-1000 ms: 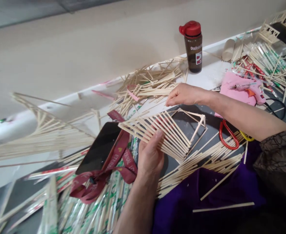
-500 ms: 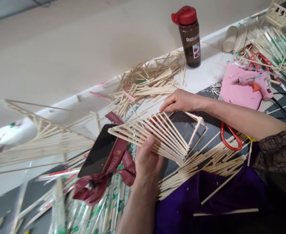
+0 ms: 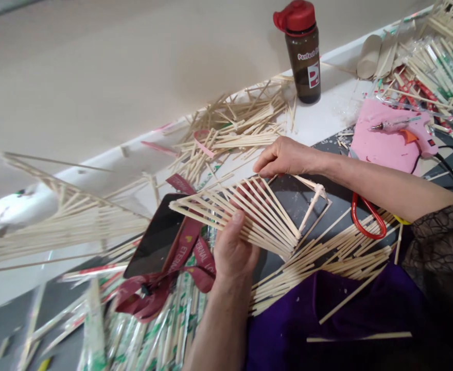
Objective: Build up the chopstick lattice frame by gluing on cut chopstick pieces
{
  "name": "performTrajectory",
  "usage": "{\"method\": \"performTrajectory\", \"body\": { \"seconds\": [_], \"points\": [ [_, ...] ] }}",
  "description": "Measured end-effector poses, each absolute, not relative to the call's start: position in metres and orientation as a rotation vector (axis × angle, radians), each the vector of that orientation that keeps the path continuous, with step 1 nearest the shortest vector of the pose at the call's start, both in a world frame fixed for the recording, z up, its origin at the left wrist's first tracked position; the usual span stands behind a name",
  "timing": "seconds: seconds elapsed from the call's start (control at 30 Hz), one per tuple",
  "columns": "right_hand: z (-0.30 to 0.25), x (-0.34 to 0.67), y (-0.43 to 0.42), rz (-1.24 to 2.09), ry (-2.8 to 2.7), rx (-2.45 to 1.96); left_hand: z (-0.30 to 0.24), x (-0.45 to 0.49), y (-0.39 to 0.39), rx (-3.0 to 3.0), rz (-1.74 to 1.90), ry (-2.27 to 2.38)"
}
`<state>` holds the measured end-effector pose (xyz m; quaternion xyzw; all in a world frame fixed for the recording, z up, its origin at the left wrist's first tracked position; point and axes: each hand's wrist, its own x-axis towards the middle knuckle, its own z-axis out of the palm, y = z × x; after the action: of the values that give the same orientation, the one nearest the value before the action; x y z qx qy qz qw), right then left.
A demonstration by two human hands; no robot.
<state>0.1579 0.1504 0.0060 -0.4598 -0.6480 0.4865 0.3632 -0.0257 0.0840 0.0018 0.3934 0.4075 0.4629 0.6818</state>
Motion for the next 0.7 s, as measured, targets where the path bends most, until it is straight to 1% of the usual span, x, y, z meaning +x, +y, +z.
{"method": "performTrajectory", "body": {
  "seconds": [0.13,0.27,0.7],
  "points": [
    [0.0070,0.1569,0.1472,1.306,-1.598,-1.203,0.0025,-0.0253,0.0838,0.868,1.040,0.916],
    [0.0059,0.1558,0.1468,1.283,-1.580,-1.203,0.0031,-0.0248,0.0841,0.865,1.045,0.917],
    [0.0115,0.1579,0.1474,1.219,-1.715,-1.222,0.0004,-0.0256,0.0850,0.902,1.052,0.933]
  ]
}}
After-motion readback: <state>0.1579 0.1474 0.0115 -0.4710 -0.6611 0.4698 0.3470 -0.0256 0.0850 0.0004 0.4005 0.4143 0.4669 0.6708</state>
